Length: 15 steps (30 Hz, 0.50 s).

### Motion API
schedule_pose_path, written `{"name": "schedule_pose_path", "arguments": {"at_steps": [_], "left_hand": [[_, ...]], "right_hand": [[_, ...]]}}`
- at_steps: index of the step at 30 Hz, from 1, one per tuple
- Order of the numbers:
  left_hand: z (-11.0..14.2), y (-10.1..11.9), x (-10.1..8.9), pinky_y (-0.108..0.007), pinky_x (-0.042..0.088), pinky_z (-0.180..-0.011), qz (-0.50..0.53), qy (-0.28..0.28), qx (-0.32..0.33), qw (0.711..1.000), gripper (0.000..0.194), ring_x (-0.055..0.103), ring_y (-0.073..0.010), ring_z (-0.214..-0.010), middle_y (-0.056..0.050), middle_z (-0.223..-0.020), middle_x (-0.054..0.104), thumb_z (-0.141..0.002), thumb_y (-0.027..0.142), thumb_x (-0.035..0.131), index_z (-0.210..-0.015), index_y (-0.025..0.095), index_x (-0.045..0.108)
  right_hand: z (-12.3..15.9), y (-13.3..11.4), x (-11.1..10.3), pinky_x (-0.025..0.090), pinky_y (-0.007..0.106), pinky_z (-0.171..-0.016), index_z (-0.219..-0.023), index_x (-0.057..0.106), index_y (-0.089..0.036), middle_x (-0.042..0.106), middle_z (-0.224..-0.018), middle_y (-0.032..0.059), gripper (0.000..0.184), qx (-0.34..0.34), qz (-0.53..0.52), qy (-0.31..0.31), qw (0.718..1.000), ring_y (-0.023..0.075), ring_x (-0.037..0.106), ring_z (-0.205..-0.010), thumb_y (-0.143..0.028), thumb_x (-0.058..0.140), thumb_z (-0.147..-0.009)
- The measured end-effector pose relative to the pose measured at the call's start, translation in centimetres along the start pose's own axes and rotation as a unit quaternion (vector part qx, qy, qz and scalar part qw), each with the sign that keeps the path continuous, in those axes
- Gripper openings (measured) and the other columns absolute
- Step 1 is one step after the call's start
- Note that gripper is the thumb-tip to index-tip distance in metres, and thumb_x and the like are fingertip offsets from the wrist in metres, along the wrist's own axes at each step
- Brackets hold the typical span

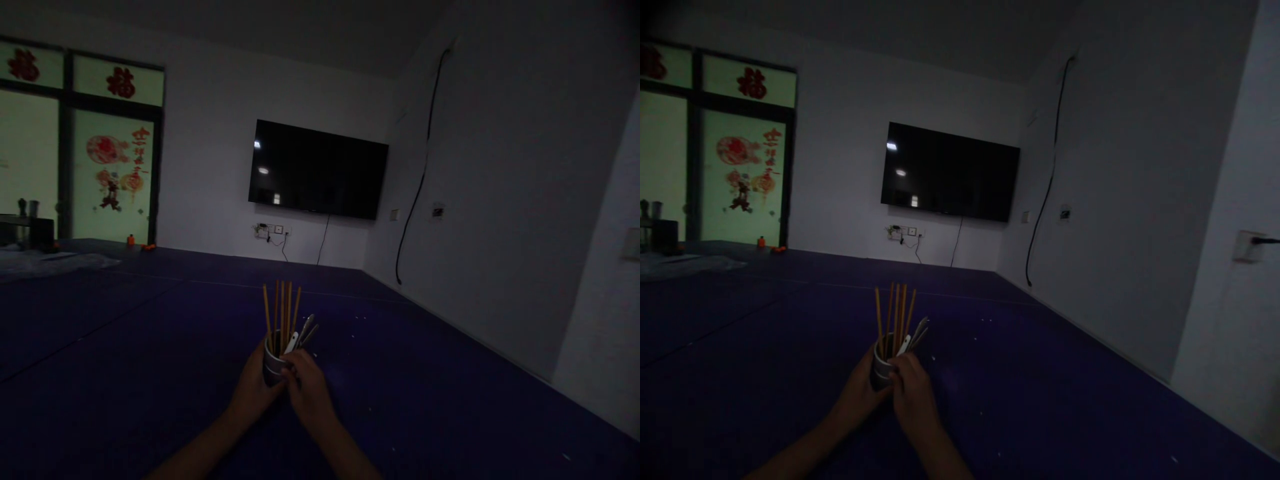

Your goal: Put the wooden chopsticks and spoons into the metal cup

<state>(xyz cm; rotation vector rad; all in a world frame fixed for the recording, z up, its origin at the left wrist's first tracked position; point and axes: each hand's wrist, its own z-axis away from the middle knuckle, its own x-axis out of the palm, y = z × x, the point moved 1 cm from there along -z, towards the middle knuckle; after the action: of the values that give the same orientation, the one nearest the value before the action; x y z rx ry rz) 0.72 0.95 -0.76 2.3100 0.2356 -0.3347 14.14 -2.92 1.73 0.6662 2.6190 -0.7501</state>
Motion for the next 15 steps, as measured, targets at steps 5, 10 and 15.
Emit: {"name": "schedule_pose_path", "arguments": {"at_steps": [5,10,15], "left_hand": [[-0.3,1.1,-0.6,-0.042,0.046,-0.092,0.012,0.024,-0.004,1.0,0.069,0.058,-0.0266,-0.108,-0.013,-0.119,0.059,-0.069,0.044,0.067,-0.128,0.02,0.039],[-1.4,0.2,-2.0,-0.043,0.047,-0.089,-0.027,0.098,-0.026,0.995,0.07,0.058,-0.0277,-0.107,-0.012,-0.117,0.061,-0.064,0.043,0.07,-0.124,0.019,0.043],[-2.7,-1.6,-4.4,-0.046,0.044,-0.092,-0.056,0.159,-0.061,0.984,0.068,0.056,-0.0298,-0.11,-0.013,-0.118,0.059,-0.061,0.039,0.072,-0.121,0.019,0.046]], "right_hand": [[-0.1,-0.6,0.0,0.051,0.028,-0.081,-0.11,0.059,-0.023,0.062,-0.104,0.0065,0.033,-0.028,0.003,0.003,1.0,0.0161,0.061,-0.094,-0.008,0.044,-0.084],[0.1,-0.5,-0.7,0.049,0.036,-0.09,-0.118,0.057,-0.024,0.056,-0.122,0.0095,0.036,-0.045,0.076,0.025,0.996,0.0194,0.055,-0.11,-0.014,0.045,-0.086],[0.4,-0.3,-0.9,0.052,0.033,-0.085,-0.106,0.064,-0.02,0.067,-0.102,0.009,0.029,-0.065,0.117,0.042,0.99,0.0176,0.063,-0.095,-0.016,0.041,-0.089]]}}
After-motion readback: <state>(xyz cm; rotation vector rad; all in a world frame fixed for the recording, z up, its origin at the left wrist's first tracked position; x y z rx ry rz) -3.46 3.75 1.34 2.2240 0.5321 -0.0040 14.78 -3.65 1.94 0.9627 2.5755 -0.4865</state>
